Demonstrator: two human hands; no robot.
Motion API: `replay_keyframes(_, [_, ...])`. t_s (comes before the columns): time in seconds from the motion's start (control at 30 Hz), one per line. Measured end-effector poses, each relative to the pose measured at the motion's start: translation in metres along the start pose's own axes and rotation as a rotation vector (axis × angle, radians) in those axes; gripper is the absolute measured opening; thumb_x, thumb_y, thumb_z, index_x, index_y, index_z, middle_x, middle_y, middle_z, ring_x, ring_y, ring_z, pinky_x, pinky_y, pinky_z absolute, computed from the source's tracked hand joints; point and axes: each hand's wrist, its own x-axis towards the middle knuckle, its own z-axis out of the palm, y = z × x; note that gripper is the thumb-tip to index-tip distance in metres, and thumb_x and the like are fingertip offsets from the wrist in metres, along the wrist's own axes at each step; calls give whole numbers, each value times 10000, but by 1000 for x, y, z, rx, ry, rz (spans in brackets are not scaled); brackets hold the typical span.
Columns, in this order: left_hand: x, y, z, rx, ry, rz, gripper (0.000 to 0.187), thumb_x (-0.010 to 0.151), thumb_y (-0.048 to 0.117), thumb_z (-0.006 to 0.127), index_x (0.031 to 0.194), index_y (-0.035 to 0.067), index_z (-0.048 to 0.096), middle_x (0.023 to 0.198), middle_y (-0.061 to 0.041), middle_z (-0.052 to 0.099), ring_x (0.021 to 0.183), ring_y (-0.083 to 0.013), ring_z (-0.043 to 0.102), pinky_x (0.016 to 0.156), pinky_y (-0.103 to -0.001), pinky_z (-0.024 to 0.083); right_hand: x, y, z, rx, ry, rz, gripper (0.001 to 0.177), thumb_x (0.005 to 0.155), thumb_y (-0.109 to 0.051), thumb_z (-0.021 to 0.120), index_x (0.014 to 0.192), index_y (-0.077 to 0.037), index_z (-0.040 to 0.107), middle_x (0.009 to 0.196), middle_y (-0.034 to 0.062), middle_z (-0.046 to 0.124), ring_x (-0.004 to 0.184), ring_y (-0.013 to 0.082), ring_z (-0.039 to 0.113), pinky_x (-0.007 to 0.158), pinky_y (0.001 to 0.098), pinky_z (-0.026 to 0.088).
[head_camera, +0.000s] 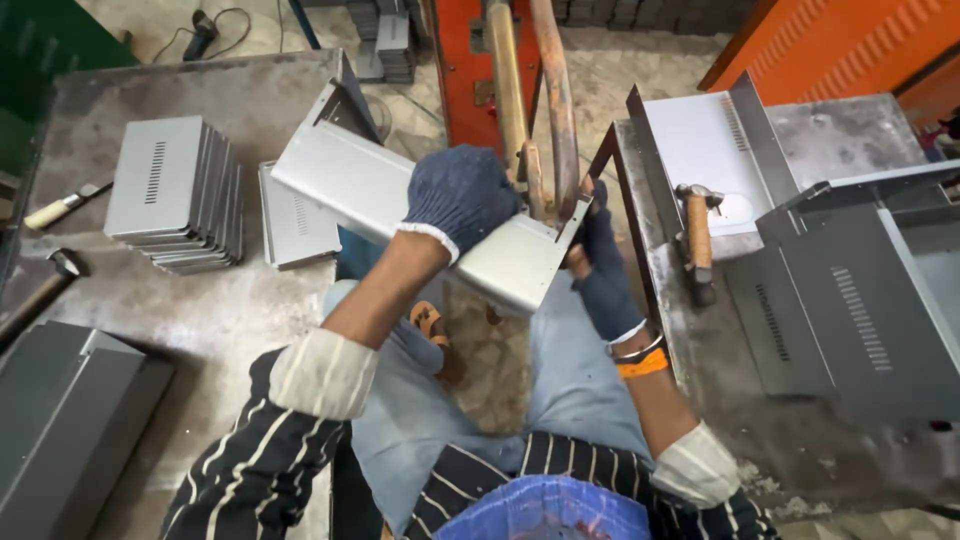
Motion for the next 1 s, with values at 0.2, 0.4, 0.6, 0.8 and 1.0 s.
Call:
replay_keyframes(0.2, [-49,19,3,-33,4,21,242,717,310,739,705,70,768,702,-215,688,671,-399,684,659,-529,535,-35,-15,2,-117,5,10,1010,1021,-672,495,1675,-41,54,1710,119,292,1569,230,293,1292,377,239])
replay_keyframes(0.4, [-81,43,5,7,28,3,289,797,318,721,667,64,767,688,-216,683,648,-398,672,659,-533,525,-39,-48,-6,-125,-40,-2,996,995,-767,375,1651,-34,214,1642,130,416,1555,257,351,1295,407,247])
replay_keyframes(0.6, [-104,93,1,-112,13,-19,357,828,376,656,658,87,780,649,-185,692,595,-369,671,621,-514,528,-71,35,-74,123,143,170,752,1059,-661,396,1321,38,485,1259,131,550,1177,226,516,1041,369,396])
replay_keyframes(0.8, [-122,180,-24,-396,-366,52,541,1014,573,444,829,192,781,540,-26,663,389,-146,584,453,-364,512,-62,-66,-99,73,359,590,422,1057,-405,667,852,-64,526,689,18,444,617,179,383,512,289,293])
replay_keyframes(1.0, [-143,246,-51,-526,-225,605,342,1067,537,509,1136,253,687,902,3,707,739,-122,647,743,-343,545,-66,-73,-104,-105,275,502,386,1018,-399,676,853,-71,555,714,28,484,655,190,427,552,306,327])
